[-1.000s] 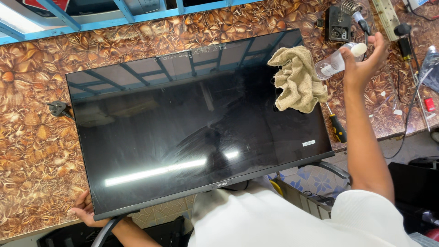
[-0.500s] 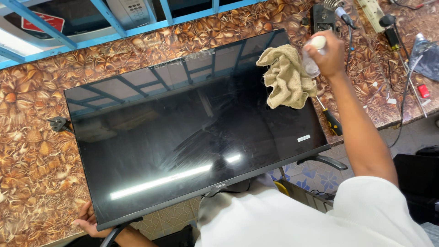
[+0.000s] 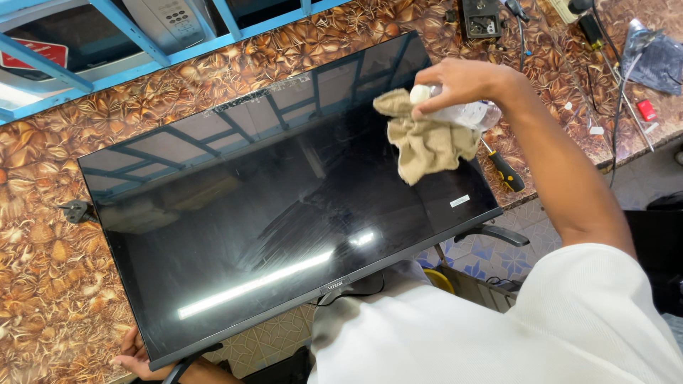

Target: The person cleans a flat-screen TV placed on a workbench using a cloth and a liquid from a plastic bottle. They wipe the screen repeatedly, occasionally applying more liquid to the cloth, and also wipe the edges and frame of the TV.

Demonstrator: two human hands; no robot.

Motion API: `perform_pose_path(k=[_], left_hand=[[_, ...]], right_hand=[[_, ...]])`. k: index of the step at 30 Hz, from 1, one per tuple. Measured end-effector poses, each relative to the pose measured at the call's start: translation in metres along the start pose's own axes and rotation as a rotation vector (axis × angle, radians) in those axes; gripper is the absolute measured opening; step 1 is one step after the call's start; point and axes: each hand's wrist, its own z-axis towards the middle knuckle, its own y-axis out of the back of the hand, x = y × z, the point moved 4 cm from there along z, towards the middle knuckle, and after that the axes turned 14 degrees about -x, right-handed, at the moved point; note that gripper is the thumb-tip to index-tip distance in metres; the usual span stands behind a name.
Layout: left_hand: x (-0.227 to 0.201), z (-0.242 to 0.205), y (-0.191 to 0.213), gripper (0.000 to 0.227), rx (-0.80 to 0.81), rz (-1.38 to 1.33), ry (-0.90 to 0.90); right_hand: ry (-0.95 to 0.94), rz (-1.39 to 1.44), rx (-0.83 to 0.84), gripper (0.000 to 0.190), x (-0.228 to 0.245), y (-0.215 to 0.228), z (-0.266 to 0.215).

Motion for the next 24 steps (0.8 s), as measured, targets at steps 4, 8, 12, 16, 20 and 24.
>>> perform_pose_path(k=[4,8,12,16,20,24], left_hand=[[0.004,0.006,0.002,0.058,0.012,-0.006,0.014],[0.004,0.004,0.002,0.058,0.052,-0.031,0.012],[0.020,0.018,0.012,0.057,0.109,-0.112,0.049],[0.018,0.015,0.010,0.059,0.075,-0.078,0.052],[0.019,0.015,0.010,0.056,0.087,-0.134,0.079],[0.016,0.014,0.010,0.059,0.098,-0.065,0.032]], right_hand=[[-0.017,0.055,0.069,0.055,0.010,0.006,-0.016],[-0.131,0.153,-0.212,0.045,-0.009,0.031,-0.020],[-0.176,0.071,-0.423,0.057,-0.027,0.033,-0.010],[-0.191,-0.118,-0.305,0.073,-0.031,0.024,0.011],[-0.195,-0.454,-0.098,0.088,-0.029,0.013,0.033],[-0.210,-0.606,-0.080,0.096,-0.033,0.001,0.055]])
